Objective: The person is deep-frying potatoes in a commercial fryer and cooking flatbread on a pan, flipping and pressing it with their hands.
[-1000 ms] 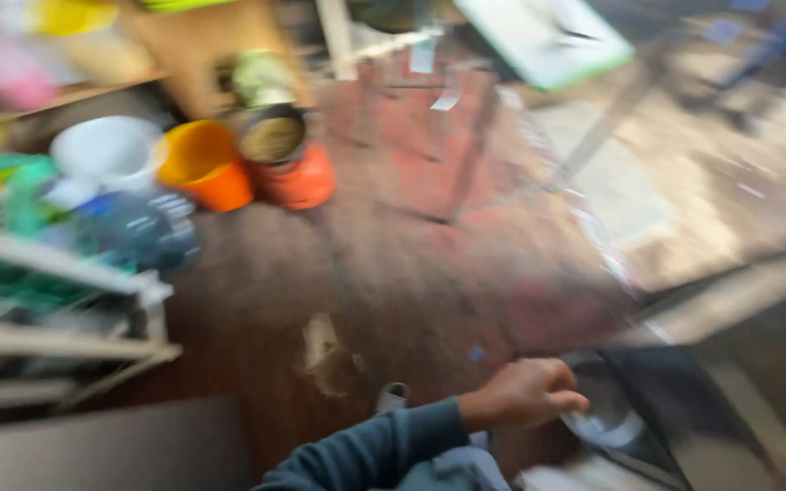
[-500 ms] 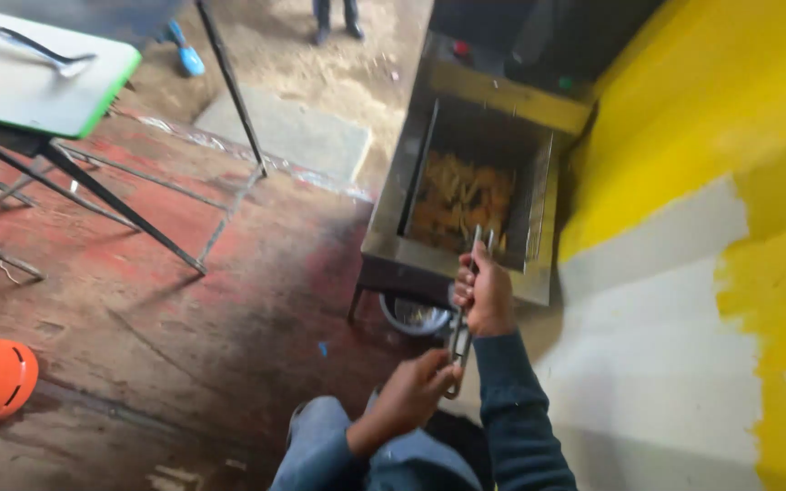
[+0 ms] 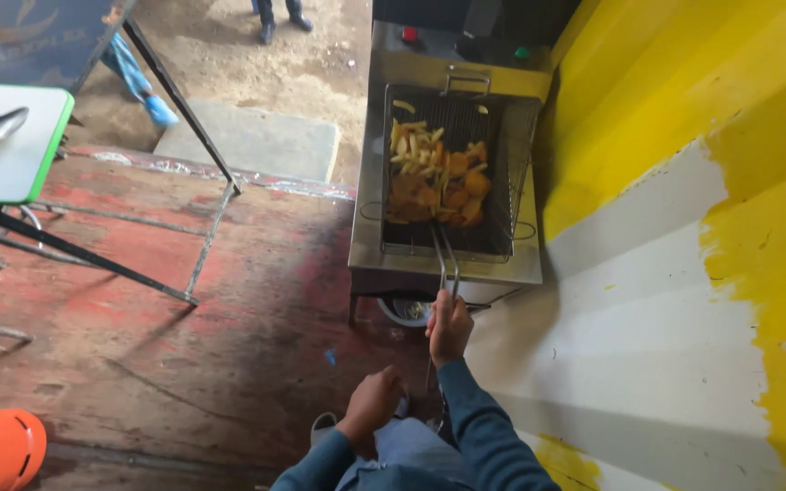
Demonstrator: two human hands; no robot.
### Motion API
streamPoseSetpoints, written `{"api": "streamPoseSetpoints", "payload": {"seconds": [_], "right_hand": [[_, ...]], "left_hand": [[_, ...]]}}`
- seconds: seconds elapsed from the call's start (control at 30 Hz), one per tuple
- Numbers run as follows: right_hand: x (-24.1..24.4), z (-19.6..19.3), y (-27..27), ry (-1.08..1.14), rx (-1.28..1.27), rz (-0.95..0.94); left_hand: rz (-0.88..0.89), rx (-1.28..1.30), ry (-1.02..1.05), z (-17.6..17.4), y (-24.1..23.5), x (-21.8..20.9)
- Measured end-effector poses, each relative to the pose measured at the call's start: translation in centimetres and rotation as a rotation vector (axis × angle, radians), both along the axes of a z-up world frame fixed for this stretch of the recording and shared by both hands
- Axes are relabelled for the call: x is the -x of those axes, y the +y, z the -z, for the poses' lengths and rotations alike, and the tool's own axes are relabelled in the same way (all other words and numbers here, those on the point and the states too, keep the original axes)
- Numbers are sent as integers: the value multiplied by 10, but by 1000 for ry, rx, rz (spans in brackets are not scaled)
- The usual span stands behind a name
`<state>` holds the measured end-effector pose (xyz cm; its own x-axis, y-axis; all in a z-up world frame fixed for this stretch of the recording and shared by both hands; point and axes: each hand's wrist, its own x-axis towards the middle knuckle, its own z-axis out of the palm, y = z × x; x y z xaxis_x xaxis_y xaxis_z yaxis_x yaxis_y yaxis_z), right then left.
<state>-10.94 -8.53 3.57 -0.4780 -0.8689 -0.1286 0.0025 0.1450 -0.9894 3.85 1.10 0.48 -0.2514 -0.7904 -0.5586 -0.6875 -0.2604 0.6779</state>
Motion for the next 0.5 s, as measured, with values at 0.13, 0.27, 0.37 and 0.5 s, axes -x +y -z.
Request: {"api": "streamPoseSetpoints", "payload": {"seconds": [0.13, 0.27, 0.37, 0.5], "right_hand": [[16, 50, -14, 450, 68, 145], [17, 95, 4, 524, -139, 151], [17, 102, 41, 461, -332, 1], [28, 135, 110, 312, -415, 114]], "left_hand": [[-173, -168, -11, -4, -1, -50], [-237, -206, 3, -33, 12, -86], [-301, -228, 40, -44, 16, -103], [-299, -313, 12, -53, 27, -111]]}}
